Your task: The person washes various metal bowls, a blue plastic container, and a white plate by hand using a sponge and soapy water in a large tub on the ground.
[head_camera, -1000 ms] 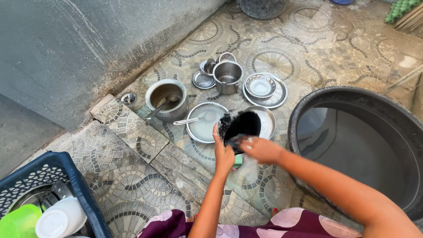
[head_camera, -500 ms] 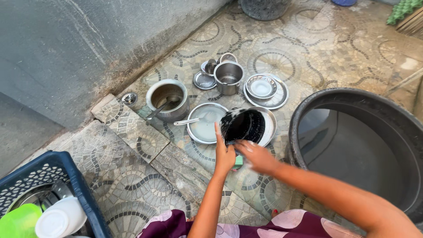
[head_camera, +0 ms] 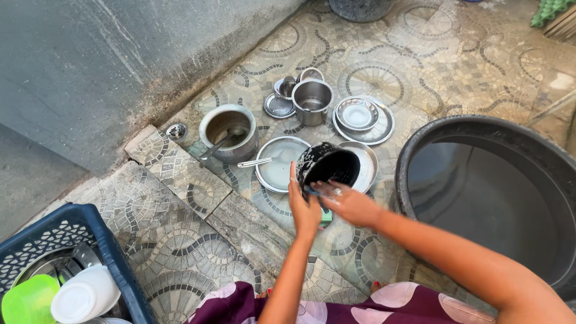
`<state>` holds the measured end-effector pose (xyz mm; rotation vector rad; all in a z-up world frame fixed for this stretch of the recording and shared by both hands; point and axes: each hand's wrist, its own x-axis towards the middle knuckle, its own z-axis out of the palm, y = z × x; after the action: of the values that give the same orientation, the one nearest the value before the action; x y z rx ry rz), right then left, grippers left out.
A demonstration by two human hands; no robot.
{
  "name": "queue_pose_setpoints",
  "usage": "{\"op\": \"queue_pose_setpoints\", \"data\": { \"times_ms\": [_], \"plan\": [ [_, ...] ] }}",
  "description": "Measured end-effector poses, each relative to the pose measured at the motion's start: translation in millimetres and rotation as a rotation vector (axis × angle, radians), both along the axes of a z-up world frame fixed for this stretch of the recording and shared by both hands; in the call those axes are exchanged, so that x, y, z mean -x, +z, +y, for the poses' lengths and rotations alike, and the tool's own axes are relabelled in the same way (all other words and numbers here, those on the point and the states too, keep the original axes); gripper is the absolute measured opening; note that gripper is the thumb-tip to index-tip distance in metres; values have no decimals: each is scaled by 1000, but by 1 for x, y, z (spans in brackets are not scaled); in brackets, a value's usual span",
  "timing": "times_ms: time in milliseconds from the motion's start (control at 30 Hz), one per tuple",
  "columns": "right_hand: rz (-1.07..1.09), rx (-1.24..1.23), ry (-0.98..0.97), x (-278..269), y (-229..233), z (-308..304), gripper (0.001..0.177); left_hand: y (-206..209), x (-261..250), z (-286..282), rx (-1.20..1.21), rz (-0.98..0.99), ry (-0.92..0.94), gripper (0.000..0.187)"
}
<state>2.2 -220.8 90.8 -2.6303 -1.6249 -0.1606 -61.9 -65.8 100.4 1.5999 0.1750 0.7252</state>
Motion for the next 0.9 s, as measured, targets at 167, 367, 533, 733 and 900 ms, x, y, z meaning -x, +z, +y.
{"op": "queue_pose_setpoints", "data": {
  "times_ms": [167, 367, 533, 733, 900],
  "plan": [
    [-521, 168, 49, -50, 21, -34, 46, 12, 5, 14, -149, 172, -56, 94],
    [-324, 535, -159, 0, 3, 0, 69, -10, -5, 5, -51, 170, -48, 97],
    [75, 50, 142, -20, -13, -26, 53, -45, -16, 28, 124, 309, -223, 94],
    [-228, 4, 97, -43, 0, -26, 30, -35, -20, 26, 285, 529, -177, 76],
    [-72, -87, -9, 9, -33, 1, 47, -25, -8, -3, -17, -86, -15, 77]
  ]
}}
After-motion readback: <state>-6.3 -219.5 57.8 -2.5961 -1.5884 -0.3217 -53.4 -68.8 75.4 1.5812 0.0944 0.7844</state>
